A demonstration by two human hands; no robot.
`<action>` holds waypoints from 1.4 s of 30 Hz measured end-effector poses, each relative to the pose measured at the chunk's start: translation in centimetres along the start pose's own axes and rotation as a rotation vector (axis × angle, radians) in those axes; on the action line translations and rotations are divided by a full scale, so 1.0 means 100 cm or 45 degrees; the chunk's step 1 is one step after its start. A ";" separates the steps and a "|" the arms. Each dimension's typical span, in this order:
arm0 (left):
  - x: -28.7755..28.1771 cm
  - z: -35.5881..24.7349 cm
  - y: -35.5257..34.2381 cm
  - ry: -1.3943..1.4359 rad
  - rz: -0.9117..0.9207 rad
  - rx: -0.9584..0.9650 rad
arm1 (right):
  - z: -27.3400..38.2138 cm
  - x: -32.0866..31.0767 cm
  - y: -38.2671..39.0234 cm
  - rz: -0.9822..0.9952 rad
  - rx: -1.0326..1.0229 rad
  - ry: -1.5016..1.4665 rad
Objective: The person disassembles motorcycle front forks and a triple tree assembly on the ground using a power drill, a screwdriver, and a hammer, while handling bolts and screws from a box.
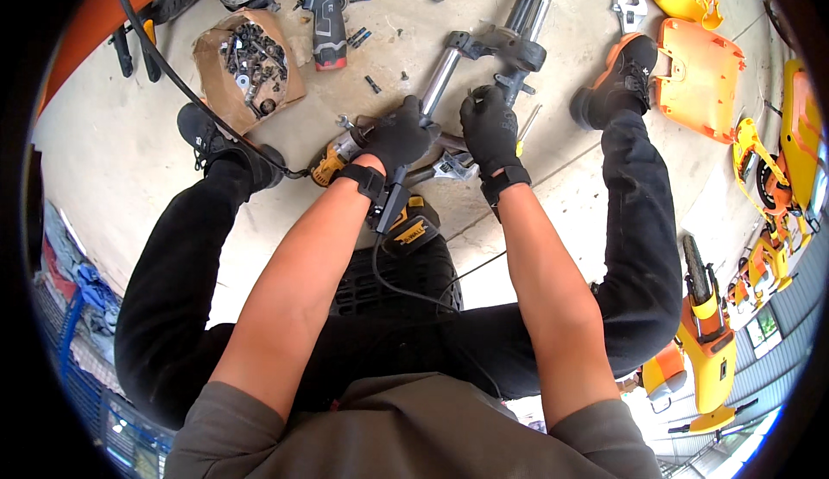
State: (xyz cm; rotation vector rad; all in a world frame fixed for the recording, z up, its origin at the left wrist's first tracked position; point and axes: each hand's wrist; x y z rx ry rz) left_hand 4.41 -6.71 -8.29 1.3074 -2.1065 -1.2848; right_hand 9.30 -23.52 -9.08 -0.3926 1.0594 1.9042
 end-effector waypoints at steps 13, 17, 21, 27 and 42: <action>0.028 0.011 -0.004 -0.117 -0.299 0.073 | 0.058 -0.002 0.001 -0.064 -0.284 -0.082; 0.030 -0.001 -0.002 -0.292 -0.469 -0.045 | 0.049 -0.029 -0.002 -0.126 -0.126 0.008; 0.008 -0.018 0.010 -0.765 -0.504 -0.008 | 0.044 -0.056 -0.012 -0.123 -0.120 0.143; 0.011 -0.010 0.000 -0.591 -0.440 -0.021 | 0.060 -0.056 -0.031 -0.104 -0.241 0.199; 0.034 0.006 -0.041 -0.422 -0.522 0.040 | 0.016 -0.027 -0.051 -0.166 -0.334 0.036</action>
Point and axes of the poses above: each hand's wrist, its own y-axis away from the middle knuckle, its own x-axis out of the palm, z = x × y, and after that the axes turned 9 degrees about z, right-handed
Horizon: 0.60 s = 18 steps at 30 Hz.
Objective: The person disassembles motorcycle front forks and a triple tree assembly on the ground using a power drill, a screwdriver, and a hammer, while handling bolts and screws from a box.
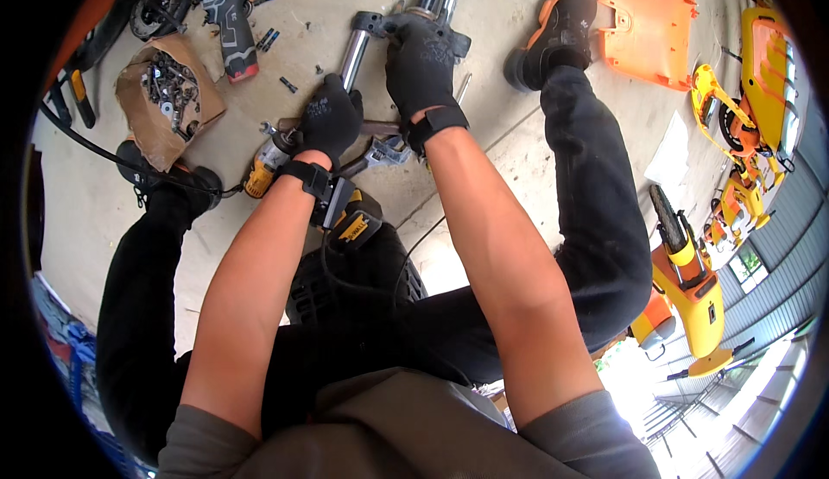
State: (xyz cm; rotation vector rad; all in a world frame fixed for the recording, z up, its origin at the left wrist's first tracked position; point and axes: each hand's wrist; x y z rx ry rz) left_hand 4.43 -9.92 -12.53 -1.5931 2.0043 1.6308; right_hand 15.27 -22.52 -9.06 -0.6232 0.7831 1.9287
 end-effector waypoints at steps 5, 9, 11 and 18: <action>-0.009 -0.001 -0.007 0.087 0.090 -0.002 | 0.004 -0.003 -0.002 -0.049 -0.082 0.147; -0.009 0.002 -0.014 0.178 0.163 -0.005 | 0.005 -0.006 -0.005 0.022 -0.019 0.199; -0.010 0.003 -0.015 0.227 0.176 -0.004 | 0.006 -0.007 -0.008 0.026 0.005 0.163; -0.011 0.004 -0.017 0.260 0.234 0.003 | 0.010 -0.011 -0.013 0.148 -0.014 0.349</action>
Point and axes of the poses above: each hand's wrist, its own y-axis away from the middle knuckle, its own x-axis out of the palm, z = x × y, and after that the axes turned 9 degrees about z, right-handed
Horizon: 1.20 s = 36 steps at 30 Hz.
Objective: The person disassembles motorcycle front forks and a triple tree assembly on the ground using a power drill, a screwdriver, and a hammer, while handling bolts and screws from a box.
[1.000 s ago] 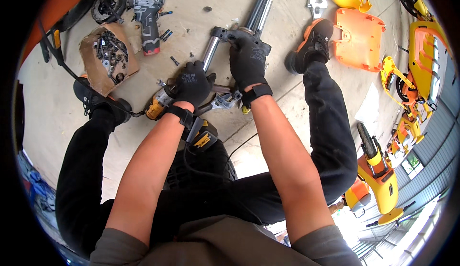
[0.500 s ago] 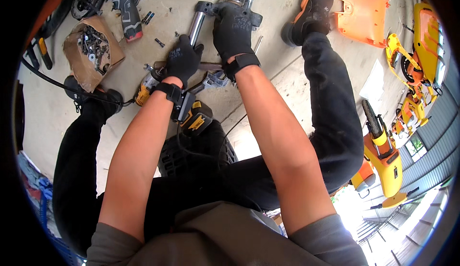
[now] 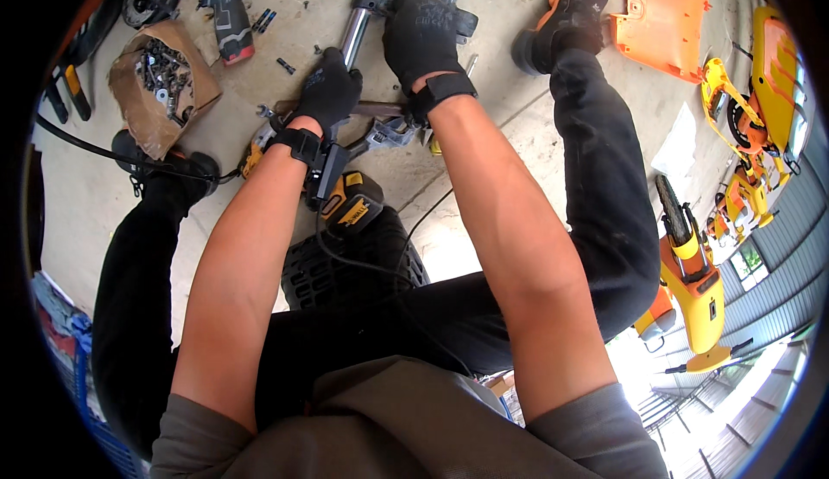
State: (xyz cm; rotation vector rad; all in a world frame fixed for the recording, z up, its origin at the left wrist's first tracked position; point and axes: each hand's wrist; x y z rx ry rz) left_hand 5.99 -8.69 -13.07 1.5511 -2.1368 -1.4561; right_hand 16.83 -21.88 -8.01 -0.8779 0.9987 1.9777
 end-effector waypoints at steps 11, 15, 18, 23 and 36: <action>-0.005 -0.002 0.000 0.046 0.073 -0.013 | -0.008 -0.013 -0.020 0.228 -0.353 0.544; -0.003 -0.002 0.000 0.021 0.055 -0.005 | -0.016 -0.018 -0.034 0.356 -0.431 0.591; 0.000 0.000 -0.001 -0.140 0.066 0.035 | -0.022 -0.022 -0.040 0.434 -0.482 0.566; -0.013 -0.010 0.005 -0.136 -0.071 0.019 | -0.013 -0.028 -0.047 0.484 -0.323 0.497; -0.053 -0.057 -0.053 -0.268 -0.525 0.832 | -0.029 -0.024 -0.042 0.207 -0.434 0.258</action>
Point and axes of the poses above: each hand's wrist, its own y-axis away from the middle knuckle, its own x-axis out of the palm, z = x × y, and after that the axes turned 9 degrees about z, right-handed
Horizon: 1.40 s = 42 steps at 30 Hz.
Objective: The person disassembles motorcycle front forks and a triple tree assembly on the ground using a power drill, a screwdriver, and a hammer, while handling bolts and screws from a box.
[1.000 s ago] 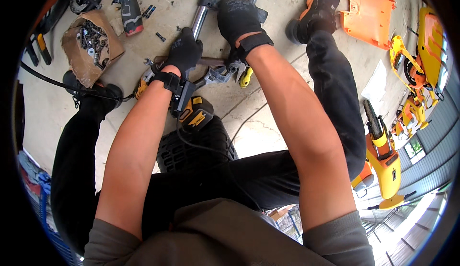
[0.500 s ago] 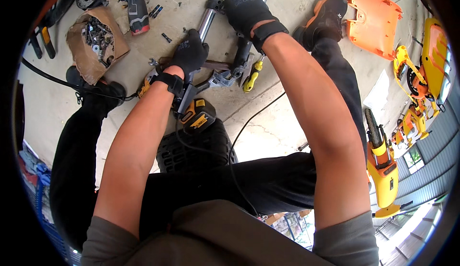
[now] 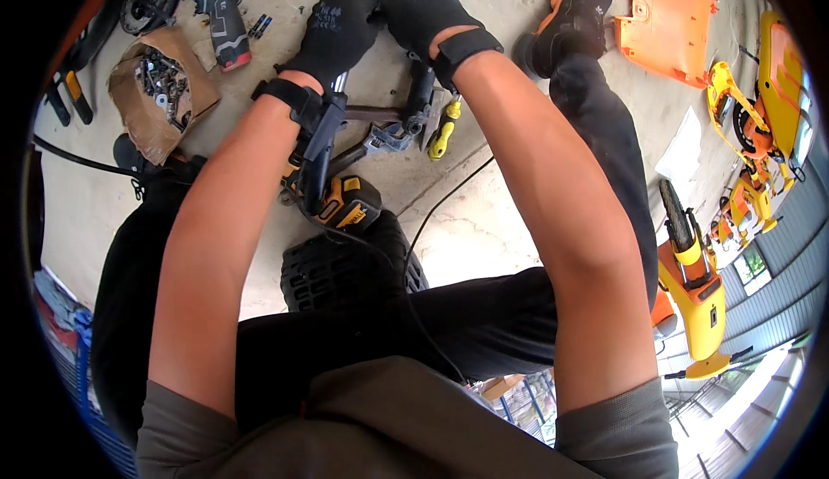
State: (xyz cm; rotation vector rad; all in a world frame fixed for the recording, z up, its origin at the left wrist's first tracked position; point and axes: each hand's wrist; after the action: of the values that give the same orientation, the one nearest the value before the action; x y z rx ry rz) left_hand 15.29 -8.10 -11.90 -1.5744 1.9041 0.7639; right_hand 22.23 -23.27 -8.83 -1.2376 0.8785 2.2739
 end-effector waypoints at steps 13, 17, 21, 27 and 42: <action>-0.018 -0.010 -0.010 0.011 0.127 0.162 | 0.009 -0.015 0.003 -0.004 0.263 -0.081; -0.010 -0.005 -0.019 -0.084 0.136 0.166 | 0.006 -0.016 -0.001 0.021 0.244 -0.117; -0.006 0.005 -0.020 -0.207 0.187 0.098 | 0.001 -0.012 -0.010 0.016 0.172 -0.057; -0.017 -0.011 -0.022 -0.156 0.227 0.124 | 0.001 -0.012 -0.002 -0.027 0.302 -0.198; -0.014 0.005 -0.019 0.008 0.183 0.208 | 0.114 0.040 0.137 0.597 0.915 -1.941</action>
State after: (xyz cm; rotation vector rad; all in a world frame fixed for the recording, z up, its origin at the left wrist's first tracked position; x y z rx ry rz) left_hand 17.44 -7.10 -11.44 -1.3549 2.0459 0.6447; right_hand 5.03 -25.05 -2.96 1.0261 1.0926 2.0082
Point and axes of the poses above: each hand's wrist, its own y-axis away from the middle knuckle, its own x-axis out of the palm, z = x × y, and after that the axes turned 9 degrees about z, right-handed
